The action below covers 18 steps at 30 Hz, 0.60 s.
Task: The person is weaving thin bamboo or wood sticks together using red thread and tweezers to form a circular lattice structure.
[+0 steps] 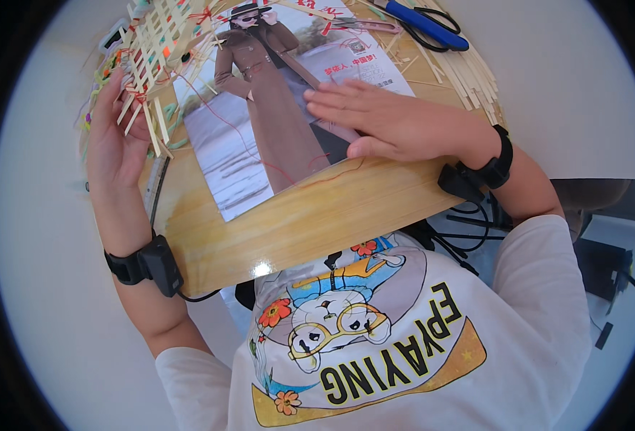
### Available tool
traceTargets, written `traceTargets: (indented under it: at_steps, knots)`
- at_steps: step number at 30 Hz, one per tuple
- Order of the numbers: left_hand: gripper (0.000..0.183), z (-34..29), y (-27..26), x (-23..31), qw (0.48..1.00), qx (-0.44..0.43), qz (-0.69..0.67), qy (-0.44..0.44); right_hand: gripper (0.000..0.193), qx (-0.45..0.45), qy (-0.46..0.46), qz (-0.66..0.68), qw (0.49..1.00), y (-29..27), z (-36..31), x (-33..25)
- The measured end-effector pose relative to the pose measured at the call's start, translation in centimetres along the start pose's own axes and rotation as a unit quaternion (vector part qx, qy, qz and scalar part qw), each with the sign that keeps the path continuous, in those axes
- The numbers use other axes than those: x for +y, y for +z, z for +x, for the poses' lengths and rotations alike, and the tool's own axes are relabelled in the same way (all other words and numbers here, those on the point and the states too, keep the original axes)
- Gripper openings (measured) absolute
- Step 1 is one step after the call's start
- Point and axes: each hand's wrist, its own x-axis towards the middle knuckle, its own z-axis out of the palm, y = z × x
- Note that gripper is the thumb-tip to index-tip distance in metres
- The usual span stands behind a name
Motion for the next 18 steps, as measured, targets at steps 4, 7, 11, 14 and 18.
traceTargets:
  at_steps: [4,7,11,14,18]
  knots:
    - [0.03,-0.2,-0.2,0.3,0.999,-0.042,-0.011,-0.016,0.057,0.026,0.104,-0.009,0.994,-1.0,-2.0,3.1]
    - [0.03,0.4,-1.6,0.0,0.999,-0.046,-0.008,-0.012,0.057,0.09,0.2,-0.02,0.975,-1.5,-2.0,3.5]
    - [0.027,0.5,-1.3,-0.5,0.999,-0.036,0.005,-0.016,0.059,0.084,0.096,-0.005,0.992,-1.6,1.6,0.8]
    - [0.029,0.1,-0.2,0.0,1.0,0.006,0.013,-0.017,0.063,0.09,0.007,-0.045,0.995,0.2,5.3,0.6]
    - [0.029,0.4,-0.7,-0.1,0.999,0.002,0.011,-0.038,0.065,0.074,-0.028,-0.023,0.997,1.4,8.3,1.2]
